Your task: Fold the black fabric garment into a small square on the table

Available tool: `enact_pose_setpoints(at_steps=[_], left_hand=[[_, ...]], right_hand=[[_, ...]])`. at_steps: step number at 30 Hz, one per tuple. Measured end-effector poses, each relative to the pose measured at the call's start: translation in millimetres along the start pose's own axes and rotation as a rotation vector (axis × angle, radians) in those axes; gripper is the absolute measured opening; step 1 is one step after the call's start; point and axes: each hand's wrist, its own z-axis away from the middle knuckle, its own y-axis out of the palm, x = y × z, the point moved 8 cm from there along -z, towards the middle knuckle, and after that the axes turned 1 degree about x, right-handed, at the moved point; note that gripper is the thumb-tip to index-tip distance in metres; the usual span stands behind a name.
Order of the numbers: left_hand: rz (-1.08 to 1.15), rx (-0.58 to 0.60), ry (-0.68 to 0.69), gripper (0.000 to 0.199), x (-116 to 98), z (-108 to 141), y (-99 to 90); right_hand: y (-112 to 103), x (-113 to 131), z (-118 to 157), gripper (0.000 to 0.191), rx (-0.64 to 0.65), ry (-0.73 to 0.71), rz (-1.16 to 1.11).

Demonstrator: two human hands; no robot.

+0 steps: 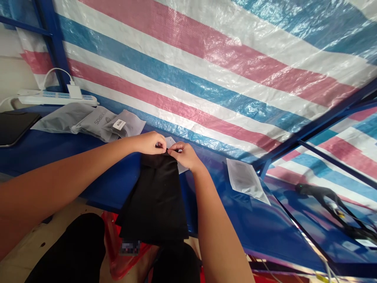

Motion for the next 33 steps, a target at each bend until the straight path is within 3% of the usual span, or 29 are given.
enact_pose_setpoints(at_steps=[6, 9, 13, 22, 26, 33], left_hand=[[0.026, 0.090, -0.201, 0.033, 18, 4, 2.1], [0.026, 0.166, -0.210, 0.032, 19, 6, 4.7], [0.029, 0.223, -0.174, 0.033, 19, 4, 9.2], [0.032, 0.033, 0.053, 0.018, -2, 0, 4.6], [-0.043, -0.036, 0.124, 0.011, -6, -2, 1.1], [0.084, 0.003, 0.067, 0.017, -9, 4, -0.9]], right_hand=[[3, -9, -1, 0.018, 0.027, 0.015, -0.063], [0, -14, -1, 0.032, -0.023, 0.035, -0.096], [10, -11, -1, 0.027, 0.114, 0.056, -0.109], [13, 5, 5, 0.026, 0.171, 0.010, -0.158], [7, 2, 3, 0.028, 0.064, -0.031, -0.108], [4, -1, 1, 0.020, -0.027, -0.070, -0.041]])
